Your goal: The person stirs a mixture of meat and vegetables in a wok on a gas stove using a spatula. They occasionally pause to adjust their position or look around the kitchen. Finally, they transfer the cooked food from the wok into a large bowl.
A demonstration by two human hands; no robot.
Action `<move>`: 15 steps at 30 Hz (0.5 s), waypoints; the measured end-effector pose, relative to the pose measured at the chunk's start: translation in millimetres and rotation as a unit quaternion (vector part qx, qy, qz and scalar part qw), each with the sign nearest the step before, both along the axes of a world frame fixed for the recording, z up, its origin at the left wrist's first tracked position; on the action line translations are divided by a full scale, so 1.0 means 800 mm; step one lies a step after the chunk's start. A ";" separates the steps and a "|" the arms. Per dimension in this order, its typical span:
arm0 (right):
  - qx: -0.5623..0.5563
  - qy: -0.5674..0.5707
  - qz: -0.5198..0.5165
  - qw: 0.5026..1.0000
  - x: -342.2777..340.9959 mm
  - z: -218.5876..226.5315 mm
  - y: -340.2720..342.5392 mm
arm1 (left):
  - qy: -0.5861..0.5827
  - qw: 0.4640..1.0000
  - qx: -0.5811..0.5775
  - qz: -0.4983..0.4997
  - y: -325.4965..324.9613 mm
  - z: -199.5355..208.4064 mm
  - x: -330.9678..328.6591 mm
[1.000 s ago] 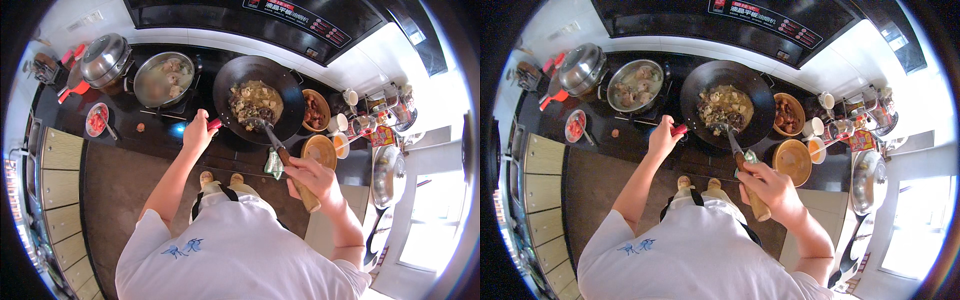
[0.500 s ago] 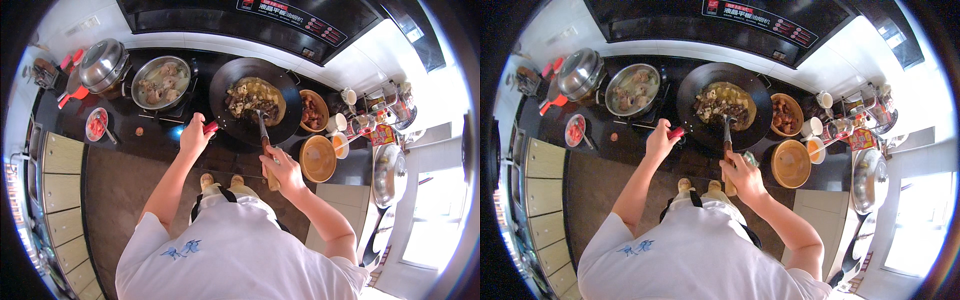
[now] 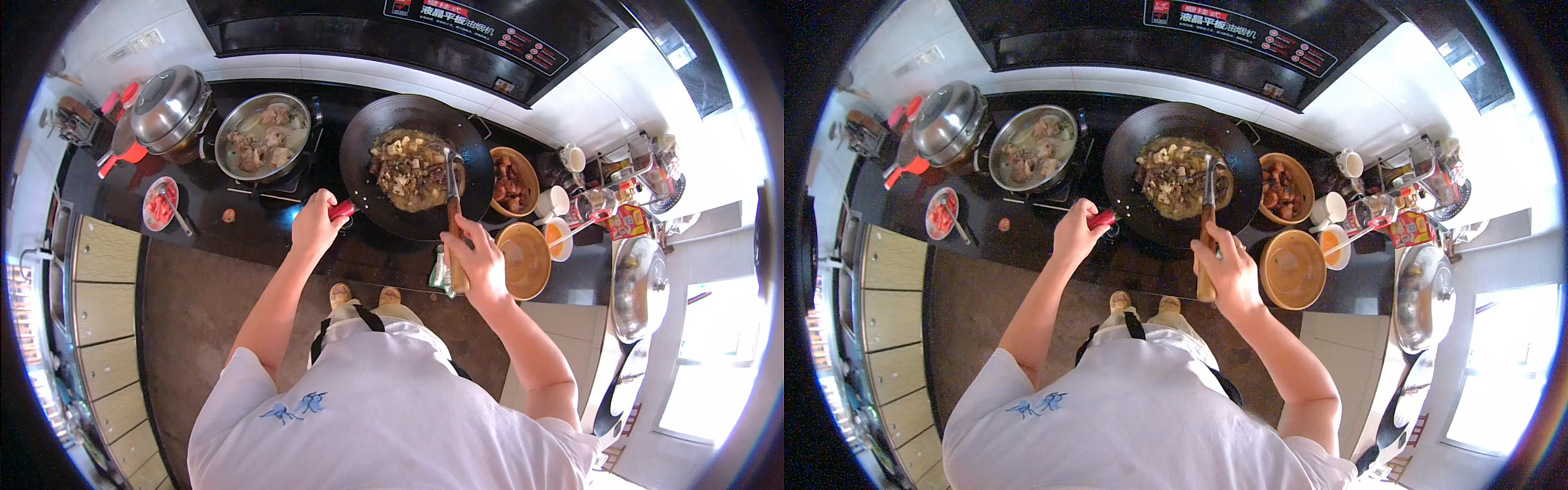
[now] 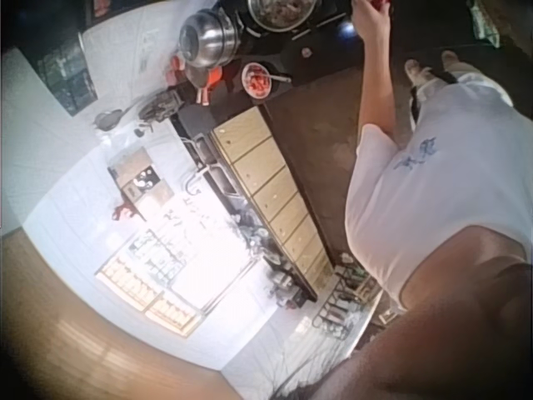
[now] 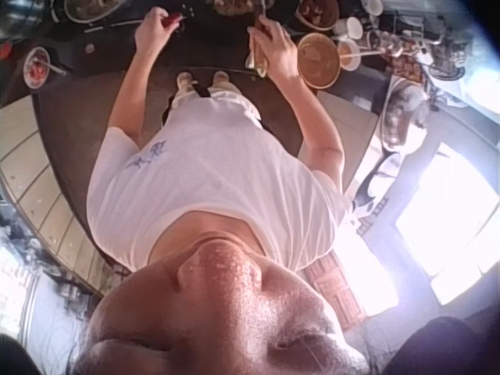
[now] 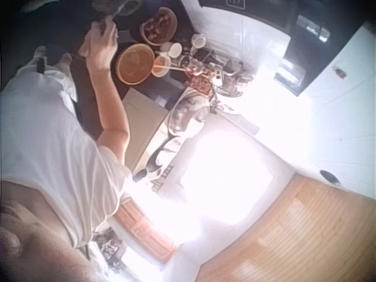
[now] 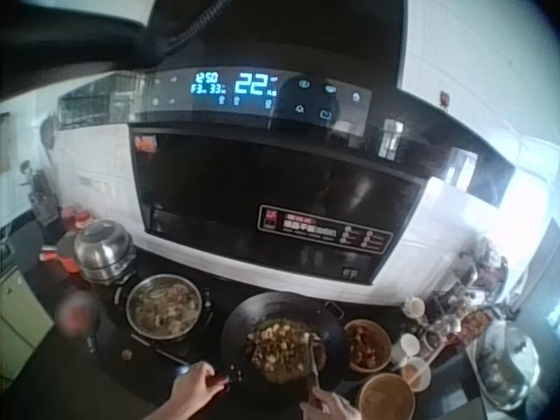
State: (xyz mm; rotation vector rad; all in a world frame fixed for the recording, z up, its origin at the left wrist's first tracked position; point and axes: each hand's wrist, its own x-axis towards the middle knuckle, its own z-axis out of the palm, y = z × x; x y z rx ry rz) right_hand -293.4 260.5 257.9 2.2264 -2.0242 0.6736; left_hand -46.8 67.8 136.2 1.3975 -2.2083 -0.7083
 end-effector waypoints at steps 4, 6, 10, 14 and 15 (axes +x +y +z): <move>0.010 0.041 -0.006 0.999 -0.021 -0.041 -0.017 | 0.004 1.000 0.005 0.001 0.002 0.005 -0.002; 0.031 0.037 0.003 0.999 -0.025 -0.051 -0.015 | 0.007 1.000 0.008 0.000 0.000 0.004 -0.001; 0.035 0.043 0.029 0.998 -0.017 -0.050 0.003 | 0.010 1.000 0.003 0.002 0.001 0.000 0.001; 0.068 0.024 0.037 0.997 -0.004 -0.006 0.021 | 0.006 1.000 0.007 0.002 0.001 0.005 -0.001; 0.052 0.004 0.032 0.998 0.002 0.008 0.022 | 0.006 1.000 0.003 0.001 0.002 0.005 -0.001</move>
